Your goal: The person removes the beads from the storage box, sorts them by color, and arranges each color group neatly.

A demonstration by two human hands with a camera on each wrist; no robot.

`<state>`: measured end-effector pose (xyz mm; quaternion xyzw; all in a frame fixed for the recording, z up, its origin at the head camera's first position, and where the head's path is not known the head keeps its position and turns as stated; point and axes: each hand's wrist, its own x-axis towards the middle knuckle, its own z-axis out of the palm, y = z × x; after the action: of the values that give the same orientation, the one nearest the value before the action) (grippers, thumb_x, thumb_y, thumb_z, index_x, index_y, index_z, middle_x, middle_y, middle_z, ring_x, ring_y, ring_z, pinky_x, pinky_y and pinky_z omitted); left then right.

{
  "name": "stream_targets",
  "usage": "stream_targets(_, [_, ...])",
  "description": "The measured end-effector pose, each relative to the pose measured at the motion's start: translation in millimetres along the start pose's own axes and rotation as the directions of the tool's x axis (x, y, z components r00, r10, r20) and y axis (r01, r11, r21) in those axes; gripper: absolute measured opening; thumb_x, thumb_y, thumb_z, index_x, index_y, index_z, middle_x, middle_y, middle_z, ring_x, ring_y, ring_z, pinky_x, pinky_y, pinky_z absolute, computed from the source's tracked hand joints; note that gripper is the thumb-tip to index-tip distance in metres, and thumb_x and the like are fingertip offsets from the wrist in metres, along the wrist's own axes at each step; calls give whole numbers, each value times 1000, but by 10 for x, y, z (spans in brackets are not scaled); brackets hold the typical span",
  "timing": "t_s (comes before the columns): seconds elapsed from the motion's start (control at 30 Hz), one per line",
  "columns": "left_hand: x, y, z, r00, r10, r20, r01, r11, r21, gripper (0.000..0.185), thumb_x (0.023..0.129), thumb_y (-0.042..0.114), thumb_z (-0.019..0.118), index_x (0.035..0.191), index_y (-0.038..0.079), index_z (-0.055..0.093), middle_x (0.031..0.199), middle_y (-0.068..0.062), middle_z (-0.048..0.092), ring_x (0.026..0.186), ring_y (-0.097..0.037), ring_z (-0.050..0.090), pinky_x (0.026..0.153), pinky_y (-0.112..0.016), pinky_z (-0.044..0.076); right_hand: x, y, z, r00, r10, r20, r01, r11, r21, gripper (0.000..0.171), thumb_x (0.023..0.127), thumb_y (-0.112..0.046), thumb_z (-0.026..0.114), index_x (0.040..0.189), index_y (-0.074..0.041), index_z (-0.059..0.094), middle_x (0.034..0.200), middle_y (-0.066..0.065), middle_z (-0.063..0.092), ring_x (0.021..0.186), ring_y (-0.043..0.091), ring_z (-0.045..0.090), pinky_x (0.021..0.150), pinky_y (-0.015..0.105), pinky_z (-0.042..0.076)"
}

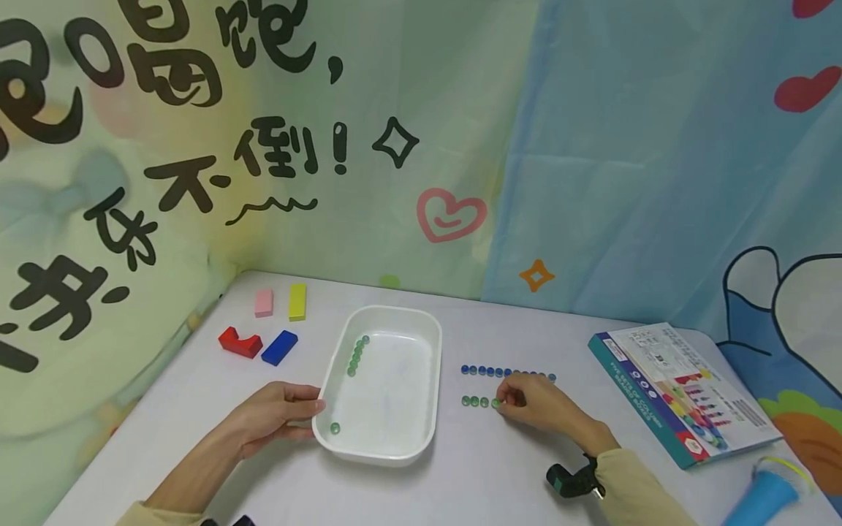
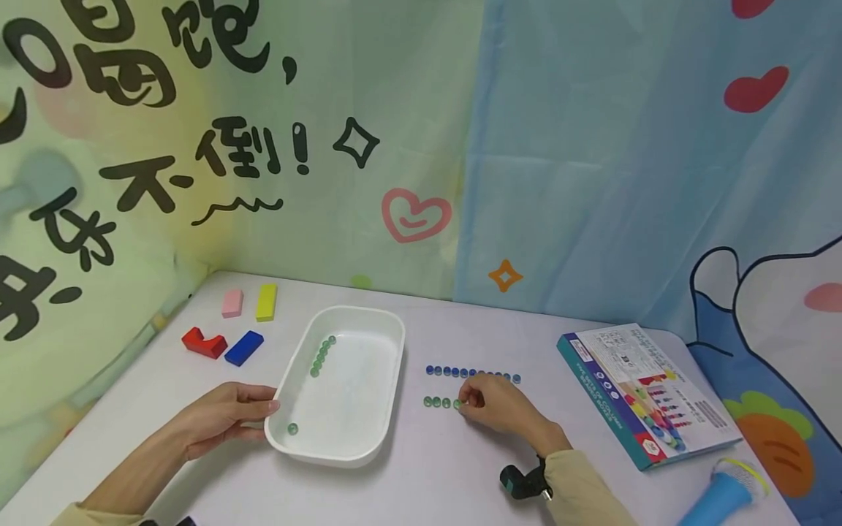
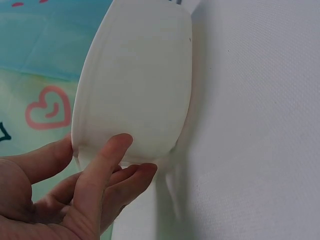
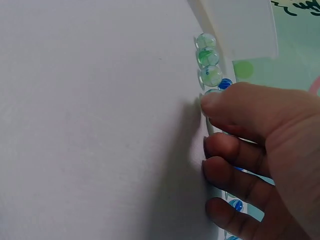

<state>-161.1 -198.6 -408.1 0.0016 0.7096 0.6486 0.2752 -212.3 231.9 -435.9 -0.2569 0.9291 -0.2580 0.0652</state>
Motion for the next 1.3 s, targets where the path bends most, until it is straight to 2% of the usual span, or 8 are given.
stream_targets(0.2, [-1, 5, 0, 1000, 20, 9, -20, 1000, -3, 60, 91, 18, 67, 135, -15, 44, 124, -25, 62, 99, -22, 69, 84, -35, 60, -10, -20, 30, 1000, 17, -24, -17, 999, -32, 9, 83, -12, 73, 86, -12, 64, 73, -9, 53, 67, 1, 44, 57, 17, 41])
stream_targets(0.47, [1, -11, -3, 1000, 15, 9, -15, 1000, -15, 60, 92, 18, 67, 136, -16, 44, 124, -24, 63, 99, -23, 70, 84, -36, 60, -18, -24, 38, 1000, 20, -17, -21, 999, -27, 10, 83, -13, 73, 86, -12, 63, 72, -9, 51, 66, 1, 43, 56, 18, 40])
stream_targets(0.6, [1, -14, -3, 1000, 11, 3, -11, 1000, -9, 60, 92, 18, 67, 136, -15, 44, 124, -24, 63, 99, -23, 70, 84, -35, 60, -15, -50, -38, 999, 27, 25, -27, 999, -21, 11, 84, -16, 73, 88, -12, 64, 73, -9, 53, 67, 1, 44, 57, 17, 41])
stream_targets(0.73, [0, -11, -4, 1000, 5, 0, -5, 1000, -5, 60, 92, 19, 67, 137, -14, 44, 124, -23, 63, 100, -24, 70, 83, -35, 60, 14, -161, -177, 1000, 11, 29, -10, 999, -41, 11, 86, -17, 72, 91, -11, 65, 74, -8, 54, 68, 1, 45, 57, 17, 43])
stream_targets(0.83, [-1, -15, -14, 1000, 11, 7, -11, 1000, -8, 60, 92, 18, 67, 136, -14, 44, 124, -23, 63, 101, -23, 69, 84, -35, 60, 105, -335, -265, 999, -35, 2, 36, 997, -67, 10, 87, -18, 71, 94, -11, 66, 76, -9, 55, 70, 2, 46, 58, 16, 44])
stream_targets(0.97, [2, -27, -26, 1000, 7, 4, -7, 1000, -10, 60, 92, 19, 67, 137, -14, 43, 124, -23, 63, 100, -23, 69, 84, -35, 60, 331, -679, -326, 994, -111, 18, 112, 992, -57, 10, 88, -19, 71, 94, -13, 67, 78, -9, 59, 72, 2, 49, 62, 17, 48])
stream_targets(1.13, [8, -38, -27, 1000, -9, -1, 9, 1000, -11, 60, 92, 19, 67, 137, -13, 44, 124, -22, 63, 100, -22, 69, 84, -35, 60, 727, -1180, -260, 972, -212, 104, 213, 977, 2, 9, 90, -19, 69, 97, -13, 68, 82, -7, 61, 75, 3, 52, 67, 16, 50])
stream_targets(1.3, [21, -35, -22, 1000, -1, 4, 1, 1000, -14, 59, 92, 18, 67, 137, -13, 44, 124, -22, 63, 100, -23, 69, 84, -35, 60, 1091, -1588, -36, 929, -290, 229, 280, 957, 76, 15, 90, -21, 69, 101, -10, 69, 84, -4, 63, 77, 4, 54, 70, 15, 48])
